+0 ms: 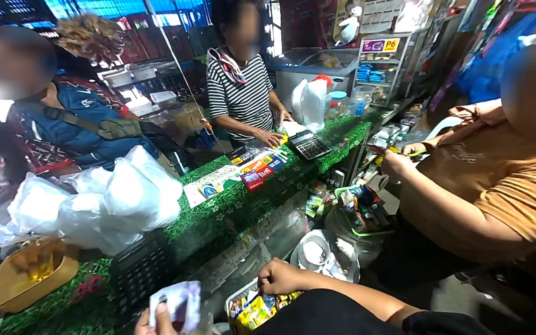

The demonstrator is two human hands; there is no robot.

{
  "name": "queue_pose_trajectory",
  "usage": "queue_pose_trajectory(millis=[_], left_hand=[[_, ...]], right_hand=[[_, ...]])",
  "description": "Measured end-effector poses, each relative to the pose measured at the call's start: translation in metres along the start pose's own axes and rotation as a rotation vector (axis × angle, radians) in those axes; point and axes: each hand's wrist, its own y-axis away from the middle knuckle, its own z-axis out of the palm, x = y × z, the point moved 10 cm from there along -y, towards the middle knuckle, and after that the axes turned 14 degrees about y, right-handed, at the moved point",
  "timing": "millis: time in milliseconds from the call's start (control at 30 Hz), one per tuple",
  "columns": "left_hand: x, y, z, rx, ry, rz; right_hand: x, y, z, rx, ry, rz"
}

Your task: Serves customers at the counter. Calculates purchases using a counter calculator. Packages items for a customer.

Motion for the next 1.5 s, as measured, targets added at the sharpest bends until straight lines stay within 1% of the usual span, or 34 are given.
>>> queue_pose_trajectory(millis=[67,167,267,300,333,367,433,500,600,667,733,800,900,933,1000,1033,1133,1167,1233,1300,1367,1400,1500], left_hand=[[0.007,-0.015,-0.022,0.039,0.083,0.036],[0.021,-0.040,-0.048,0.080,0.107,0.079],[0.016,-0.089,-0.081,0.077,0.277,0.206],[0.013,-0.103,-0.093,0.133,0.292,0.231],[0.008,-0.115,-0.103,0.215,0.250,0.200],[0.005,-0.123,-0.109,0.289,0.126,0.157],[-0.011,-0.141,-0.112,0.337,-0.097,0.067],[-0.021,-0.145,-0.103,0.323,-0.207,0.001],[-0.030,-0.145,-0.089,0.268,-0.216,-0.012],[-0.030,-0.144,-0.082,0.267,-0.194,0.012],[-0.034,-0.147,-0.084,0.291,-0.176,0.036],[-0.040,-0.150,-0.089,0.312,-0.168,0.021],[-0.050,-0.153,-0.084,0.266,-0.143,-0.029],[-0.050,-0.156,-0.084,0.250,-0.162,-0.037],[-0.042,-0.164,-0.094,0.269,-0.263,-0.028],[-0.035,-0.168,-0.101,0.305,-0.315,0.001],[-0.010,-0.176,-0.120,0.484,-0.456,0.122],[-0.009,-0.176,-0.125,0.551,-0.483,0.147],[-0.019,-0.177,-0.134,0.647,-0.566,0.127],[-0.033,-0.178,-0.137,0.687,-0.618,0.084],[-0.041,-0.185,-0.139,0.711,-0.662,0.069],[-0.044,-0.188,-0.140,0.710,-0.686,0.046],[-0.046,-0.192,-0.140,0.672,-0.714,-0.011]], right_hand=[[0.012,0.005,0.000,0.005,-0.034,0.053],[0.026,0.011,-0.009,0.019,-0.062,0.123],[0.039,0.012,-0.020,0.063,-0.059,0.150],[0.042,0.011,-0.023,0.081,-0.061,0.156],[0.042,0.009,-0.027,0.080,-0.071,0.167],[0.041,0.007,-0.030,0.075,-0.081,0.179],[0.040,0.004,-0.035,0.087,-0.096,0.176],[0.037,0.001,-0.037,0.090,-0.088,0.168],[0.034,-0.004,-0.036,0.075,-0.059,0.160],[0.034,-0.004,-0.033,0.070,-0.056,0.171],[0.036,-0.002,-0.029,0.066,-0.054,0.180],[0.038,-0.001,-0.024,0.058,-0.067,0.179],[0.038,-0.004,-0.017,0.051,-0.125,0.182],[0.039,-0.007,-0.014,0.042,-0.128,0.189],[0.035,-0.014,-0.009,0.024,-0.112,0.186],[0.032,-0.019,-0.007,0.013,-0.102,0.174],[0.012,-0.041,0.000,-0.026,-0.045,0.118],[0.002,-0.049,0.003,-0.042,-0.013,0.088],[-0.022,-0.069,0.009,-0.040,0.105,-0.002],[-0.046,-0.092,0.017,-0.024,0.277,-0.073],[-0.071,-0.117,0.026,0.039,0.435,-0.117],[-0.083,-0.129,0.031,0.074,0.501,-0.136],[-0.116,-0.165,0.052,0.084,0.646,-0.154]])
